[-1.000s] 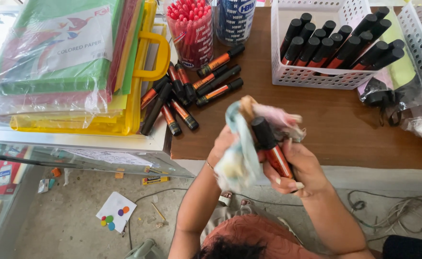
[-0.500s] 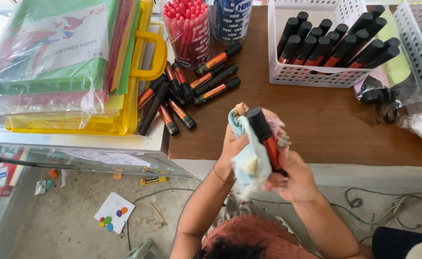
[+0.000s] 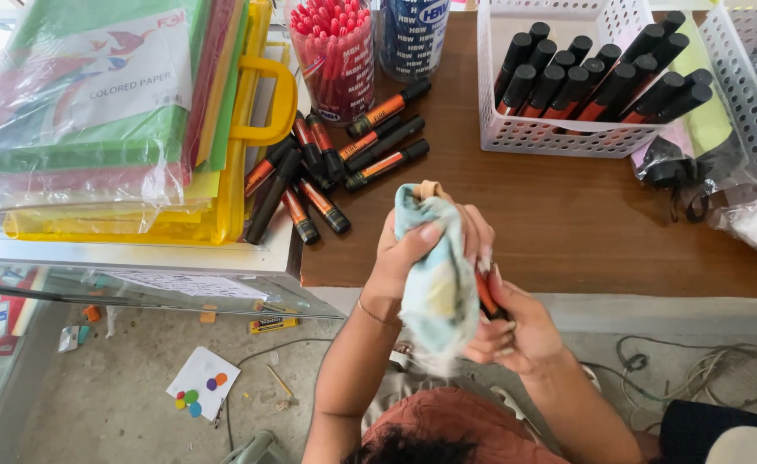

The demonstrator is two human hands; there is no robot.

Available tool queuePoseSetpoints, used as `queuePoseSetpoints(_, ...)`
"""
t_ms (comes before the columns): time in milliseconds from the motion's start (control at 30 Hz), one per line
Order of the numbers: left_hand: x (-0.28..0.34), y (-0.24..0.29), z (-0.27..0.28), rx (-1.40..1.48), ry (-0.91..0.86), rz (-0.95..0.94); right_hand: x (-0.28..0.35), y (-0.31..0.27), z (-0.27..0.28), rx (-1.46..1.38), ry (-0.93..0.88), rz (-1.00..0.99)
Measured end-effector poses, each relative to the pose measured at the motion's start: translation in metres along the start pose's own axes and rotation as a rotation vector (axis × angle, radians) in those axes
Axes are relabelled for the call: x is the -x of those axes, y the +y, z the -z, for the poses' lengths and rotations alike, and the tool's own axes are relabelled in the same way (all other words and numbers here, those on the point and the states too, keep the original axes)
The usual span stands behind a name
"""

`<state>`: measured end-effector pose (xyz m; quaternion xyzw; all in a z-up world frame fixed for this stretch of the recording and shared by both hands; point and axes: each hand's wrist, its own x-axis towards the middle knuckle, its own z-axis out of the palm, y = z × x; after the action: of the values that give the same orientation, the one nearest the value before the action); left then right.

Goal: Cleaning individual black markers with a cloth and placing them into a basket

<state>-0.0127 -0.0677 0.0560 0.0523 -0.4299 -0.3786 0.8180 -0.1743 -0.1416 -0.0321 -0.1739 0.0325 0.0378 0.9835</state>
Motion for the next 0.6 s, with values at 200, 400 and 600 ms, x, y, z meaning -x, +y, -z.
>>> queuePoseSetpoints(200, 0.002, 0.016, -0.005, -0.133, 0.397, 0.195, -0.011, 0.001, 0.006, 0.482, 0.317, 0.354)
queuePoseSetpoints(400, 0.009, 0.010, -0.001, -0.012, 0.461, 0.168, -0.018, -0.005, 0.002, 0.726, 0.238, 0.526)
queuePoseSetpoints(600, 0.132, -0.113, 0.130, -0.811, 0.579, 0.263, -0.021, -0.002, 0.047, 0.714, 0.459, 0.651)
